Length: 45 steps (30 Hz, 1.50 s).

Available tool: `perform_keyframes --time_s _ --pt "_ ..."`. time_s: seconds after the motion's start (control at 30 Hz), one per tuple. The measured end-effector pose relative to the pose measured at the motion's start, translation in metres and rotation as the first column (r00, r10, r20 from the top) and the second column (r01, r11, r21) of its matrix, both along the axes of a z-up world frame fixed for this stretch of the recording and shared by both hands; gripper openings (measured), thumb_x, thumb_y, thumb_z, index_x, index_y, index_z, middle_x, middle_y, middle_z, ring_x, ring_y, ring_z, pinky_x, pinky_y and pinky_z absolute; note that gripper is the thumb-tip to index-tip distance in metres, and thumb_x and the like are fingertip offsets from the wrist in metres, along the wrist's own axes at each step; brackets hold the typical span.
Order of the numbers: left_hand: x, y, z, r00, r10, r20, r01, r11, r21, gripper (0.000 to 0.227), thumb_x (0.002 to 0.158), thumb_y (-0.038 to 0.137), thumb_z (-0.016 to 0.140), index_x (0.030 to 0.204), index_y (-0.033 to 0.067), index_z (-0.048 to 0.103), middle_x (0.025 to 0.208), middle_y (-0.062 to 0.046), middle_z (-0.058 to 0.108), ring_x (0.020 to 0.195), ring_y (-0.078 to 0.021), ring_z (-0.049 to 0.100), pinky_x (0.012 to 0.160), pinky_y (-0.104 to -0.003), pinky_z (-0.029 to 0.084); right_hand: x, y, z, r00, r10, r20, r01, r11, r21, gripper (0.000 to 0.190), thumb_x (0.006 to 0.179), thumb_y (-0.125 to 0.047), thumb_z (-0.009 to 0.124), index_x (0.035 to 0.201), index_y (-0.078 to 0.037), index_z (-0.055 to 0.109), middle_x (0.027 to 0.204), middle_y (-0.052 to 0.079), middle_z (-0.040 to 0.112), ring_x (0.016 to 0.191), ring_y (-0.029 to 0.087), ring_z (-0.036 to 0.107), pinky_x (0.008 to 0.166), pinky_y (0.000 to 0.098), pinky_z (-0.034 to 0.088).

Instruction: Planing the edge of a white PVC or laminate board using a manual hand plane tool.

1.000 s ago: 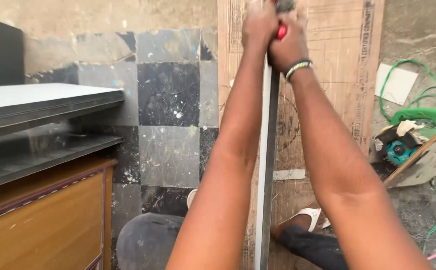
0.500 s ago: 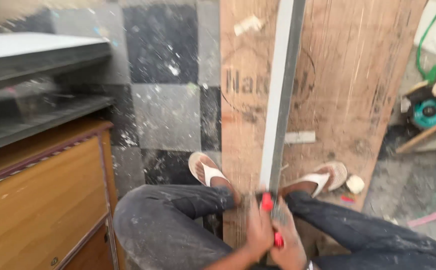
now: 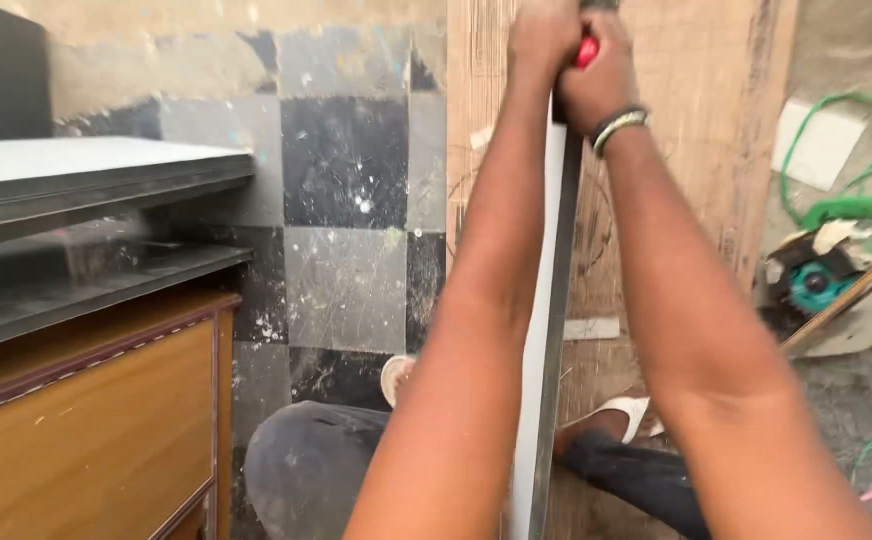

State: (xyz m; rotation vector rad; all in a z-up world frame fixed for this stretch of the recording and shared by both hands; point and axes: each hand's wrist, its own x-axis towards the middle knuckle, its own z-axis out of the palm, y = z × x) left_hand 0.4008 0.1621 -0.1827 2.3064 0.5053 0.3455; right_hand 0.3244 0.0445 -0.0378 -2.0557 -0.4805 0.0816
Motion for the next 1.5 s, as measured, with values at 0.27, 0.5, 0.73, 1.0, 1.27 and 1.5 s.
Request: perform_keyframes --time_s 0.27,0.5,0.73,1.0,1.27,1.5 --pt "-0.315 -0.106 0.045 0.974 -0.087 -0.209 -0.012 0.902 -0.431 0.053 0.105 0.044 0.030 0.119 0.0068 0.064 0.113 -0.031 0.067 0.105 -0.0511 0.063 0.087 -0.059 0.048 -0.261 -0.113 -0.008 0.988 0.081 -0.129 -0.102 0.981 -0.163 0.048 0.089 -0.013 0.067 0.134 -0.002 0.053 0.126 0.024 0.060 0.119 0.043 0.057 0.102 0.0503 0.045" --pt "-0.600 -0.225 0.149 0.966 0.008 -0.257 -0.175 0.754 -0.633 0.047 0.110 0.022 0.035 0.148 -0.0052 0.042 0.127 -0.027 0.061 0.112 -0.0412 0.063 0.097 -0.050 0.049 -0.487 -0.223 0.027 0.918 0.129 -0.376 -0.165 0.984 -0.065 0.052 0.071 -0.009 0.072 0.121 -0.003 0.059 0.137 0.032 0.052 0.132 0.050 0.047 0.111 0.0504 0.035" --pt "-0.353 -0.134 0.149 0.979 0.041 -0.200 -0.177 0.655 -0.735 0.041 0.111 0.030 0.040 0.126 0.0019 0.065 0.078 -0.018 0.066 0.066 -0.0232 0.062 0.056 -0.041 0.047 -0.293 -0.149 0.019 0.962 0.032 -0.270 -0.107 0.958 -0.268 0.046 0.083 -0.014 0.072 0.123 0.003 0.058 0.129 0.028 0.057 0.116 0.046 0.057 0.097 0.0492 0.048" --pt "-0.009 -0.034 -0.070 0.997 -0.030 0.067 0.028 0.999 0.022 0.037 0.080 0.042 0.059 0.082 0.0069 0.071 0.075 -0.019 0.071 0.066 -0.0348 0.072 0.059 -0.046 0.056 0.011 -0.032 -0.021 0.998 0.048 -0.039 -0.051 0.995 -0.091 0.019 0.096 -0.012 0.071 0.107 0.002 0.064 0.103 0.017 0.070 0.095 0.033 0.068 0.083 0.0426 0.054" --pt "-0.320 -0.125 0.071 0.965 0.001 -0.261 -0.138 0.851 -0.507 0.063 0.106 0.054 0.028 0.126 0.0033 0.060 0.110 -0.034 0.067 0.104 -0.0512 0.066 0.087 -0.057 0.051 -0.253 -0.141 -0.019 0.965 0.062 -0.253 -0.106 0.981 -0.163 0.061 0.087 -0.013 0.064 0.144 -0.003 0.046 0.134 0.027 0.055 0.116 0.043 0.057 0.097 0.0477 0.047" --pt "-0.603 -0.236 0.160 0.944 0.010 -0.330 -0.229 0.741 -0.631 0.050 0.110 0.021 0.035 0.152 -0.0056 0.038 0.134 -0.030 0.055 0.121 -0.0404 0.058 0.101 -0.048 0.045 -0.471 -0.228 0.058 0.842 0.206 -0.499 -0.270 0.961 -0.059 0.048 0.074 -0.001 0.068 0.122 -0.003 0.061 0.149 0.040 0.039 0.141 0.053 0.038 0.111 0.0498 0.037"
